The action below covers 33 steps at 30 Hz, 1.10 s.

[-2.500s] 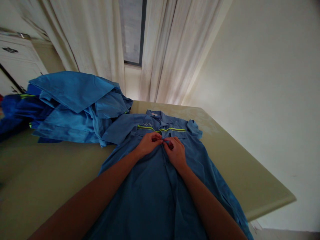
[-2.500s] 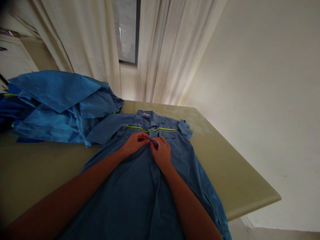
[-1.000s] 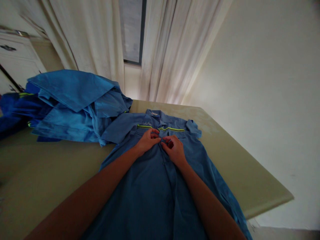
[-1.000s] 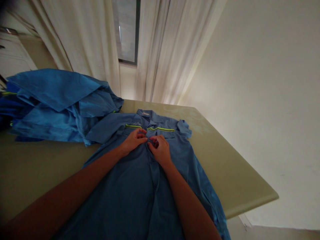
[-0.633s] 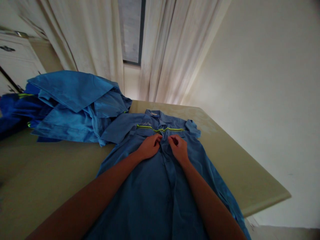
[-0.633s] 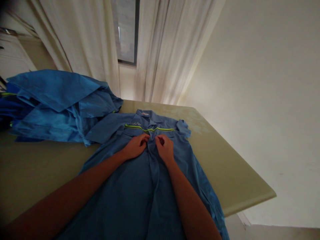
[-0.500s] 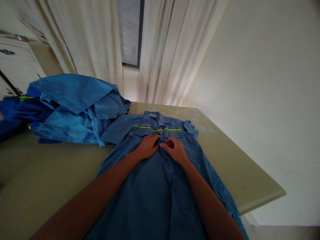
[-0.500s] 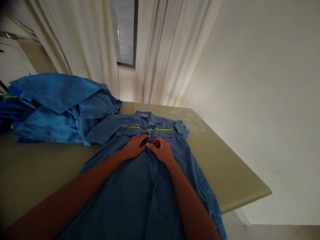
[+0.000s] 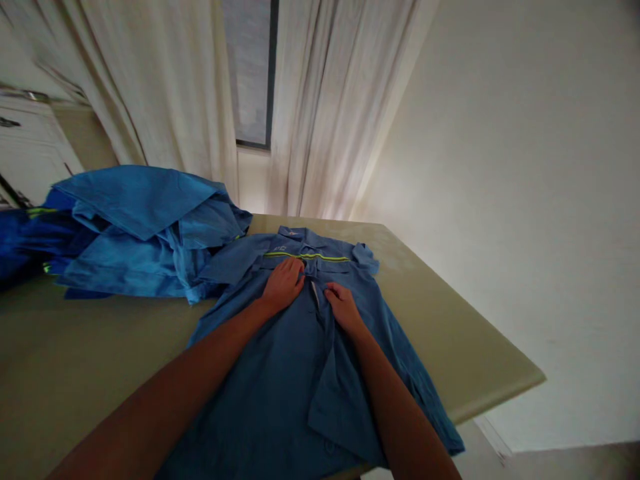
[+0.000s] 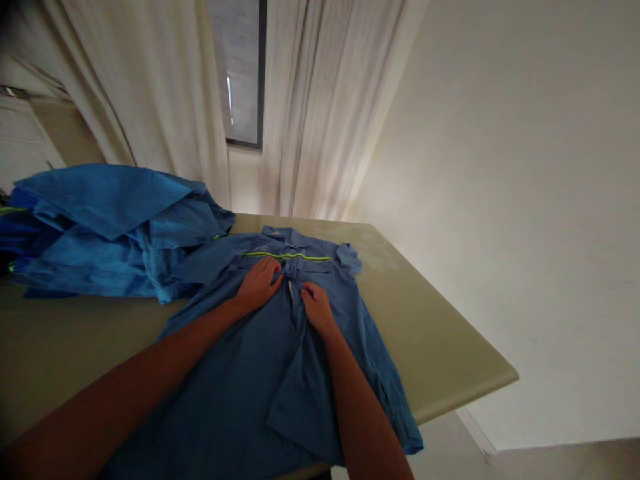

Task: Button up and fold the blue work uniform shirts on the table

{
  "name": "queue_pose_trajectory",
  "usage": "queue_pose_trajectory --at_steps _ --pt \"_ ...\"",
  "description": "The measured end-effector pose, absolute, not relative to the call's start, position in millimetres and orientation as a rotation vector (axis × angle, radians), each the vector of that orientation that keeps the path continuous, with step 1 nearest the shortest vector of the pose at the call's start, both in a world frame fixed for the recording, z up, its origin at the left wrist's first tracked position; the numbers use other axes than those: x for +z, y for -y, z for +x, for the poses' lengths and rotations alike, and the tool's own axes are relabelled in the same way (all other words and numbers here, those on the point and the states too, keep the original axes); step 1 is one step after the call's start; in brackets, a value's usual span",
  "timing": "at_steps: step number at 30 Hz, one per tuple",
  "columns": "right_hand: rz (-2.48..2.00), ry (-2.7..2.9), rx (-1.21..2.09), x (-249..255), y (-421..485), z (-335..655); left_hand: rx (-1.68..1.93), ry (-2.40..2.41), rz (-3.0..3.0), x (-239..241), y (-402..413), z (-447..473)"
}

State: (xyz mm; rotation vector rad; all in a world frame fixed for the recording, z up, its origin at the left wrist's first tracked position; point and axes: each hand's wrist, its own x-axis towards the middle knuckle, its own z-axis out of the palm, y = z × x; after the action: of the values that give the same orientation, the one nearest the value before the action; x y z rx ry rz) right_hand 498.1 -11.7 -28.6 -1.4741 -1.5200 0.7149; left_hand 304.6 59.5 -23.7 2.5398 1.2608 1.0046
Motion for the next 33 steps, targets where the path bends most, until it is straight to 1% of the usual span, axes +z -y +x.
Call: queue_pose_trajectory --at_steps 4,7,11,13,18,25,33 --pt "-1.418 1.415 0.853 -28 11 500 0.862 -0.879 2.624 -23 -36 286" --pt "-1.371 1.326 1.044 -22 15 501 0.703 -0.580 2.642 -22 -25 275" --pt "-1.248 1.231 1.366 -9 26 505 0.606 -0.482 2.565 -23 -24 276" --pt "-1.233 1.204 1.409 -3 31 506 0.610 -0.482 2.460 -22 -29 278" --pt "-1.266 1.192 1.375 0 35 506 0.510 -0.463 2.335 -5 -37 276" --pt "-1.370 1.055 1.324 -5 37 498 0.584 -0.770 2.041 21 -27 277" --pt "-1.325 1.399 0.972 -8 34 492 0.638 -0.845 2.135 15 -21 286"
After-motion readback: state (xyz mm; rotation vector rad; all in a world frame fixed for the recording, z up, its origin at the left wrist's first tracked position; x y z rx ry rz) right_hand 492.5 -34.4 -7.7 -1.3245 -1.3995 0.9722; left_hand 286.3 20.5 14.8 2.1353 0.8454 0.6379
